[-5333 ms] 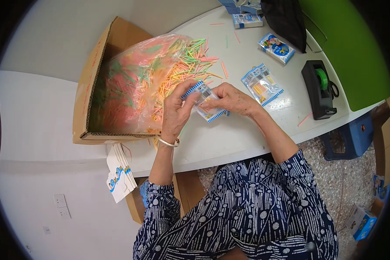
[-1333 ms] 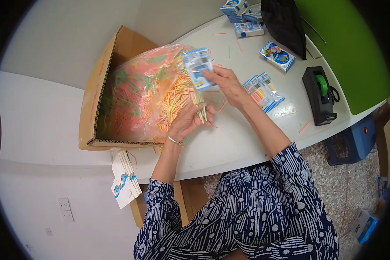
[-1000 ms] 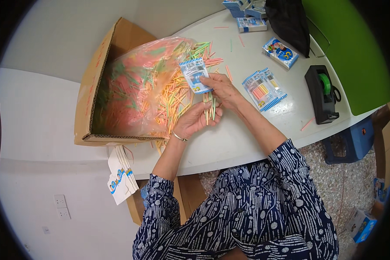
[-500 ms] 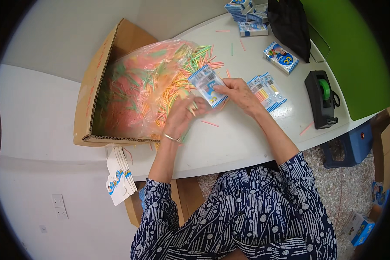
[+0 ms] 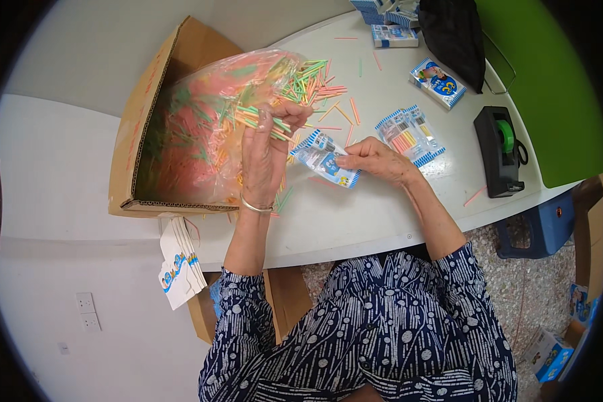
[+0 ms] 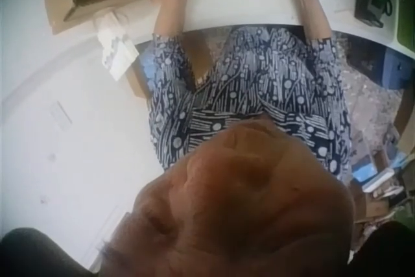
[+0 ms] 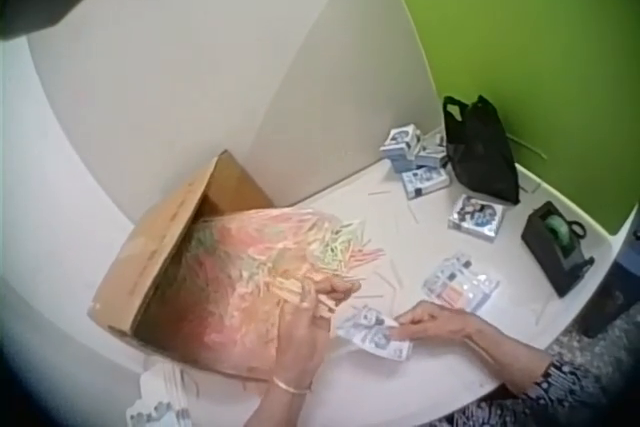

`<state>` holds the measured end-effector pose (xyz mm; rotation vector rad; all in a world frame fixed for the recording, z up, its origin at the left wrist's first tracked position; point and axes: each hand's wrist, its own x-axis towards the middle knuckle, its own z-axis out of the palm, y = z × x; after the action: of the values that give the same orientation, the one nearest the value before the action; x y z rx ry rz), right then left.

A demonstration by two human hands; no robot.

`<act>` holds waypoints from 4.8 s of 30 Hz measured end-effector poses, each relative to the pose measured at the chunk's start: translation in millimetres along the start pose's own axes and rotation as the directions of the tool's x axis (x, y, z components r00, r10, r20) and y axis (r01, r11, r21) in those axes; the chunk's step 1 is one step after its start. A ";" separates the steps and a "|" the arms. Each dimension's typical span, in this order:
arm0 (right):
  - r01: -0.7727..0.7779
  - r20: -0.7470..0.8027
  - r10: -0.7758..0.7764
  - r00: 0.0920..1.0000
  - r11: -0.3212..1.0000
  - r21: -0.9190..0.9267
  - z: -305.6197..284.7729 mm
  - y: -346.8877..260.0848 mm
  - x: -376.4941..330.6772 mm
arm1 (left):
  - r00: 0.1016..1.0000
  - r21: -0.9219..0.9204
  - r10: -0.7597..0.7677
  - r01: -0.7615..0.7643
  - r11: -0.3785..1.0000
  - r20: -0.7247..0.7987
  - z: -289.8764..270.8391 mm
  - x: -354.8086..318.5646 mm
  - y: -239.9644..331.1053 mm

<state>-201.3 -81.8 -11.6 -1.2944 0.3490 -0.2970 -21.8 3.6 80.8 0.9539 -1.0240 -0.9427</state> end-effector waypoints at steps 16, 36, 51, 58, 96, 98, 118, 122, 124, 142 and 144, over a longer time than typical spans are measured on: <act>0.005 0.032 -0.008 0.999 0.995 0.103 -0.5 -1.0 -4.0 | 0.984 0.203 -0.079 0.046 0.978 0.162 0.8 -19.1 -19.1; 0.067 -0.033 -0.063 0.997 0.991 0.119 1.8 -1.2 -1.0 | 0.981 0.556 -0.146 0.050 0.830 0.130 -4.3 -7.4 -19.2; 0.009 -0.121 -0.026 0.992 0.991 -0.134 5.2 -9.6 -9.0 | 0.962 0.670 -0.147 -0.046 0.741 0.229 17.5 -6.0 -15.2; -0.016 -0.135 -0.001 0.991 0.992 -0.122 0.7 -21.9 -21.5 | 0.958 0.628 -0.072 -0.124 0.768 0.277 8.8 -3.5 -21.3; -0.057 -0.129 0.044 0.991 0.993 -0.105 -12.2 -3.0 -36.4 | 0.994 0.399 -0.058 0.016 0.917 0.093 24.7 -7.2 -18.9; -0.042 -0.116 0.037 0.993 0.998 -0.042 -5.5 -9.6 -38.4 | 0.992 0.413 -0.092 0.046 0.910 0.091 24.4 -14.3 -25.5; -0.141 -0.557 -0.545 0.627 0.623 -0.769 -53.1 -22.0 -75.8 | 0.974 0.688 -0.062 -0.109 0.718 0.219 63.9 15.3 -122.2; -0.382 -0.637 -0.511 0.577 0.520 -0.764 -59.5 -3.4 -68.9 | 0.951 0.835 0.011 -0.276 0.476 0.308 66.7 11.9 -130.1; -0.399 -0.653 -0.502 0.567 0.527 -0.751 -60.0 -1.3 -66.1 | 0.949 0.844 0.056 -0.301 0.444 0.309 69.3 11.2 -135.5; 0.076 -0.406 -0.084 0.910 0.996 -0.036 -86.0 13.4 -73.1 | 0.935 0.629 0.346 -0.315 0.711 0.078 54.1 -36.1 -121.3; 0.078 -0.233 -0.079 0.969 0.997 -0.015 -68.4 17.0 -50.6 | 0.965 0.513 0.253 -0.254 0.820 0.075 31.5 -57.2 -82.2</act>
<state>-275.3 -117.3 -39.8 -1.2834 0.4991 -0.5182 -79.7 27.3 -3.4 1.2196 -1.4100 -0.4418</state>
